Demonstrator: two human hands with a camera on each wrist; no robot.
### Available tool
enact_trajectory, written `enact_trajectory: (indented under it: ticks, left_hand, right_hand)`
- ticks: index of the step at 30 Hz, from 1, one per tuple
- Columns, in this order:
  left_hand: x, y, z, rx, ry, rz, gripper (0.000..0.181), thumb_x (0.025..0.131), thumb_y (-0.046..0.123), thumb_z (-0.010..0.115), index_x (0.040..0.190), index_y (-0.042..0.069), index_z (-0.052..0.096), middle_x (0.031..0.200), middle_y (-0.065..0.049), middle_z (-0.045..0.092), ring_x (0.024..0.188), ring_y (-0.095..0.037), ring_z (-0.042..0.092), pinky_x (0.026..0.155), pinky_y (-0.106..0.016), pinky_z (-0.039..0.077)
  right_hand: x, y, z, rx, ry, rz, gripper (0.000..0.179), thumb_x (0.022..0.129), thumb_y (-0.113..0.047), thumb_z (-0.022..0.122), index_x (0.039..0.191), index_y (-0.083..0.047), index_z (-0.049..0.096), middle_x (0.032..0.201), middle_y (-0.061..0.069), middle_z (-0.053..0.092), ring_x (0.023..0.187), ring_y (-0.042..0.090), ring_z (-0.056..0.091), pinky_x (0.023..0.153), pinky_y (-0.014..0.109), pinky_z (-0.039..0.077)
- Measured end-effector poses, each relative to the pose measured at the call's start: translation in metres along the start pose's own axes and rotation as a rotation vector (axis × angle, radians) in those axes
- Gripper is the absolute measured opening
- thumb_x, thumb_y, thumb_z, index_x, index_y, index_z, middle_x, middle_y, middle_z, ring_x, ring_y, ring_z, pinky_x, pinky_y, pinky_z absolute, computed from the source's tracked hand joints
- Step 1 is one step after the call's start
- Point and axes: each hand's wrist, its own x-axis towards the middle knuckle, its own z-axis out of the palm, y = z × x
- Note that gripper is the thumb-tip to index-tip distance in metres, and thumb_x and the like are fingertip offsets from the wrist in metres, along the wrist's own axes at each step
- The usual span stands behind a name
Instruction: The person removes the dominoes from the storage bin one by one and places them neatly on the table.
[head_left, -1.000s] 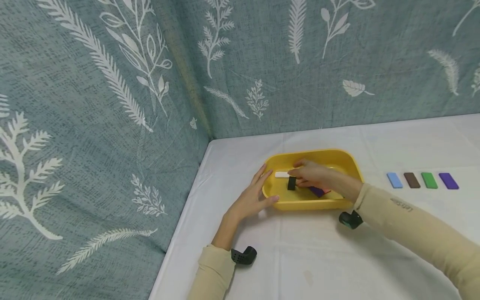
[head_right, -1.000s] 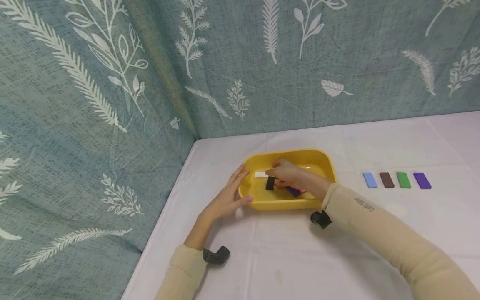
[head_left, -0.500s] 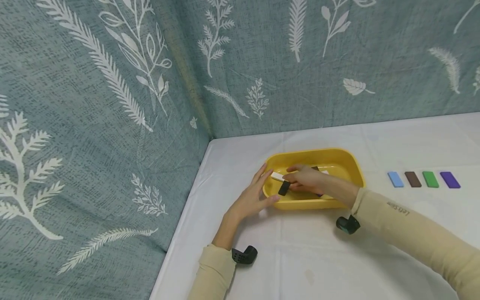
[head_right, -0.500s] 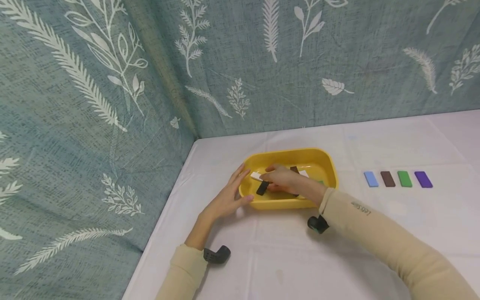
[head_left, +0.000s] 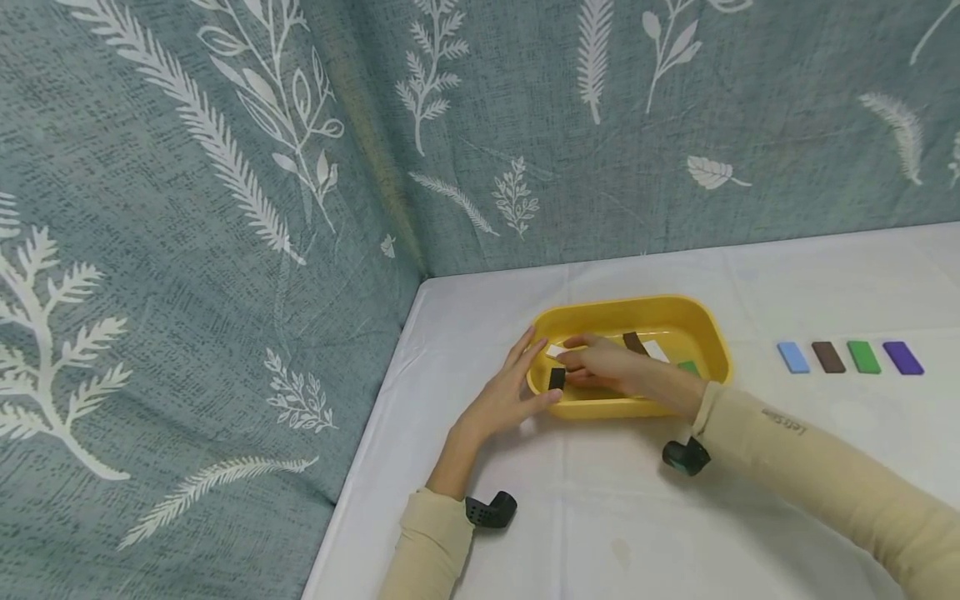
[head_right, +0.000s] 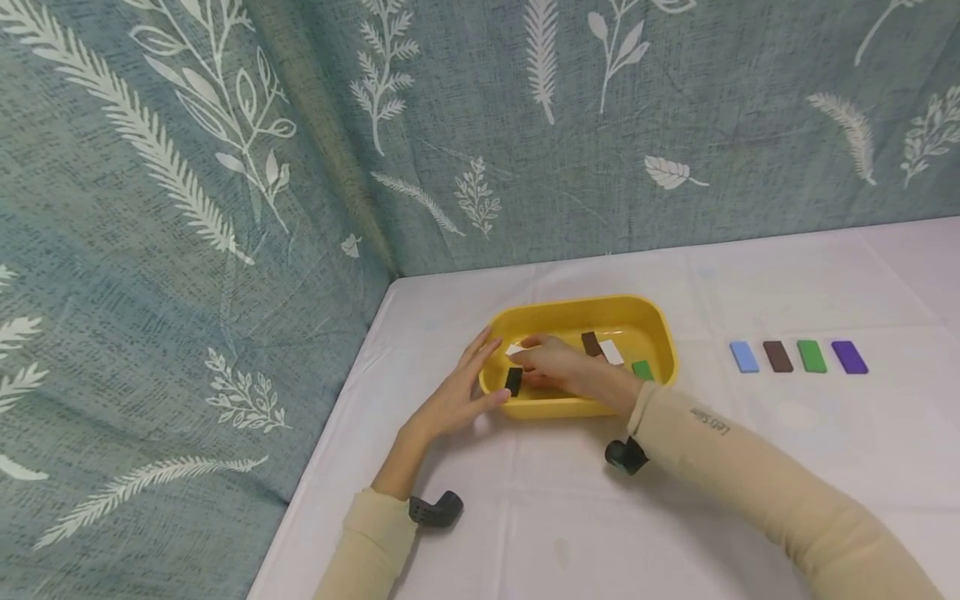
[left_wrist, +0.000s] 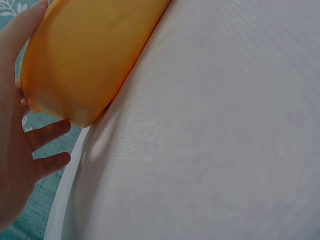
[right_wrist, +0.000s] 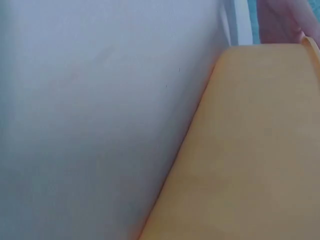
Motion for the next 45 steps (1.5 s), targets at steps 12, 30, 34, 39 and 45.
enact_trajectory:
  ticks: [12, 30, 34, 39, 45]
  left_hand:
    - [0.002, 0.001, 0.001, -0.002, 0.001, -0.003, 0.098, 0.079, 0.082, 0.039, 0.154, 0.022, 0.018, 0.157, 0.015, -0.005, 0.137, -0.032, 0.027, 0.101, -0.057, 0.032]
    - [0.002, 0.003, 0.002, 0.006, -0.001, -0.013, 0.097, 0.080, 0.080, 0.039, 0.154, 0.020, 0.017, 0.157, 0.014, -0.005, 0.134, -0.034, 0.033, 0.100, -0.056, 0.035]
    - [0.002, 0.003, 0.002, 0.006, 0.001, -0.012, 0.096, 0.081, 0.079, 0.040, 0.154, 0.020, 0.017, 0.157, 0.014, -0.005, 0.135, -0.034, 0.030, 0.100, -0.056, 0.034]
    - [0.002, 0.002, 0.003, 0.008, 0.001, -0.012, 0.096, 0.083, 0.077, 0.041, 0.154, 0.018, 0.017, 0.157, 0.014, -0.005, 0.135, -0.034, 0.031, 0.100, -0.055, 0.035]
    - [0.001, 0.003, 0.003, 0.016, 0.007, -0.015, 0.096, 0.083, 0.077, 0.042, 0.154, 0.017, 0.018, 0.158, 0.013, -0.005, 0.133, -0.036, 0.033, 0.099, -0.056, 0.036]
  right_hand:
    - [0.004, -0.002, 0.006, -0.048, 0.008, 0.052, 0.058, 0.099, -0.015, 0.050, 0.145, 0.007, 0.023, 0.133, 0.027, 0.040, 0.118, 0.035, 0.046, 0.096, 0.038, 0.044]
    - [0.015, 0.000, 0.015, 0.000, -0.058, 0.069, 0.057, 0.098, -0.009, 0.048, 0.145, 0.007, 0.020, 0.128, 0.025, 0.046, 0.099, 0.025, 0.055, 0.086, 0.032, 0.050]
    - [0.018, 0.000, 0.013, -0.027, -0.090, 0.068, 0.060, 0.097, -0.006, 0.050, 0.146, 0.006, 0.018, 0.132, 0.025, 0.046, 0.100, 0.026, 0.056, 0.086, 0.032, 0.050]
    - [0.020, 0.000, 0.013, -0.094, -0.083, 0.065, 0.062, 0.096, -0.007, 0.053, 0.147, 0.005, 0.019, 0.136, 0.026, 0.042, 0.103, 0.027, 0.056, 0.086, 0.032, 0.050]
    - [0.021, 0.001, 0.011, -0.150, -0.025, 0.030, 0.060, 0.096, -0.004, 0.053, 0.146, 0.004, 0.022, 0.152, 0.024, 0.021, 0.107, 0.027, 0.051, 0.085, 0.030, 0.048]
